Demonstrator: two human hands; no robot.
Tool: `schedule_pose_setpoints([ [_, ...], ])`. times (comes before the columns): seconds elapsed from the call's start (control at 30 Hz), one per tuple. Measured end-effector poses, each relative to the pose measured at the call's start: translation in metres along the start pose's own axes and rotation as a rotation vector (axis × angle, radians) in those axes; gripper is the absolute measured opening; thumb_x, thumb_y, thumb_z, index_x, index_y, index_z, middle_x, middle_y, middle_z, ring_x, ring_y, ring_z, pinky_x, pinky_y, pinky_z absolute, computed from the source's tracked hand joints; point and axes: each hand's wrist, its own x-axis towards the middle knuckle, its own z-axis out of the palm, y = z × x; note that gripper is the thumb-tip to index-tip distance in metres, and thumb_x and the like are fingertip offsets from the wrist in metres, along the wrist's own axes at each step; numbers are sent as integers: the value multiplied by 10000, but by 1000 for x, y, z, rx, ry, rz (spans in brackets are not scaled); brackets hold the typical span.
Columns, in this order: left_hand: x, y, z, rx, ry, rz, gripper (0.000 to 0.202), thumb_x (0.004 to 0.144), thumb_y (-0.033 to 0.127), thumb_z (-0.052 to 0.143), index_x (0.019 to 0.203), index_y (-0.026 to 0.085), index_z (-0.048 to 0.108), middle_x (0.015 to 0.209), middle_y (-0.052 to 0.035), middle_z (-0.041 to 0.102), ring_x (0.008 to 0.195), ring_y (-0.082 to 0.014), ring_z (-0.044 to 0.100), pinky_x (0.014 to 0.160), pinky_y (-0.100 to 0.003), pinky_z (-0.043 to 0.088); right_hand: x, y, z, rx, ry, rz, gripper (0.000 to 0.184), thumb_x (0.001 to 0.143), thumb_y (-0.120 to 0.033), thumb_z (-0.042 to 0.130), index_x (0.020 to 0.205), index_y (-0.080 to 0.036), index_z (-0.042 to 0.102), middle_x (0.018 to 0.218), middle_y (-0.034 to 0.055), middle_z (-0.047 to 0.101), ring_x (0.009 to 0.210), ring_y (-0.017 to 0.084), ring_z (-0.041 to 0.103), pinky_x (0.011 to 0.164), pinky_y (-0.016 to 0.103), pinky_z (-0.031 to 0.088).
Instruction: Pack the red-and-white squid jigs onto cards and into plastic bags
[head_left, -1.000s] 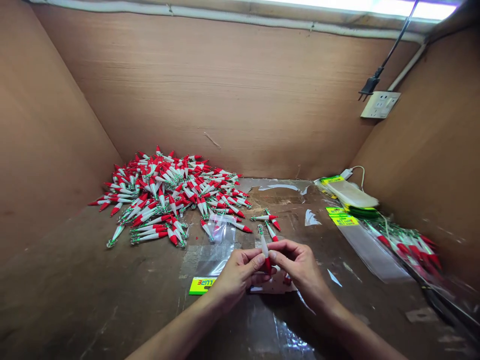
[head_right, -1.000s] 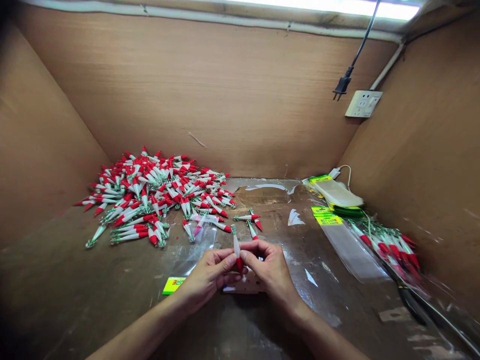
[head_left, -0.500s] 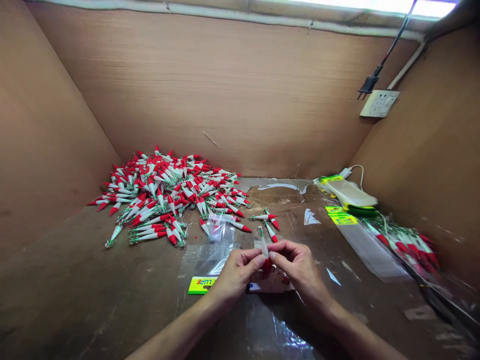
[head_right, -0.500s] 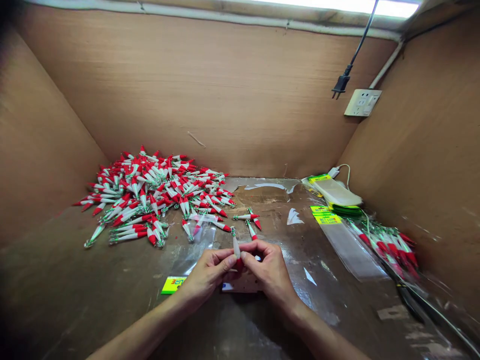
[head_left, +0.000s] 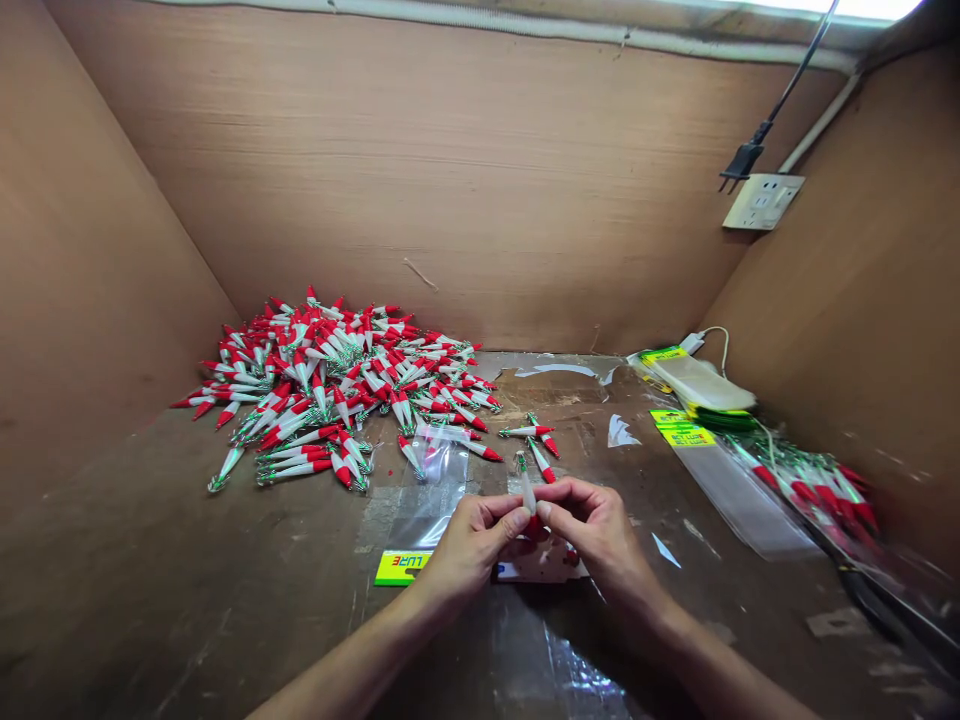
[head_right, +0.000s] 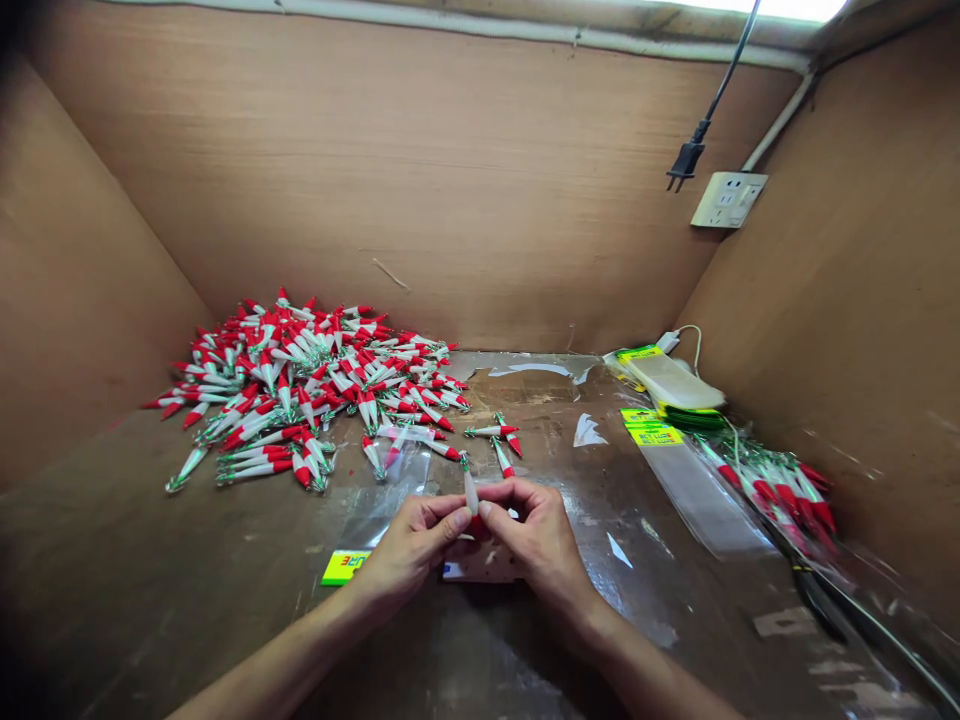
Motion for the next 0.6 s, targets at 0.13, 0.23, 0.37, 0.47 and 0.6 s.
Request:
schedule_pose_setpoints([
  [0.13,0,2,0,35,3,9,447,925,413,649,1286,149,664,910,-98,713,807,-187,619,744,-283,466,-1,-5,1,-8,-8,12,257,822,-376,726,949,-156,767,806,71,756,701,190,667,657,278,517],
  [0.23,0,1,-1,81,21,11,438,917,423,657,1253,143,688,901,-99,721,787,-187,618,716,-272,458,-1,-4,1,-12,9,20,259,805,-374,742,934,-151,766,809,81,758,702,201,672,652,287,522],
  [0.37,0,-2,-2,50,21,-1,436,911,421,664,1244,141,692,920,-99,717,796,-192,623,739,-287,467,0,0,0,1,3,11,234,808,-355,740,930,-157,766,817,77,761,697,198,677,653,286,522],
  [0.47,0,-1,-1,34,13,-7,451,915,426,656,1268,147,676,924,-100,719,820,-206,633,768,-306,476,0,1,0,6,-1,11,225,818,-354,733,935,-165,767,793,65,758,696,191,675,647,277,516],
  [0.6,0,2,-2,76,12,-3,452,915,435,656,1265,152,680,928,-103,729,836,-215,639,761,-298,472,0,2,0,2,5,4,233,815,-372,737,925,-168,763,811,66,762,707,193,678,672,284,522],
])
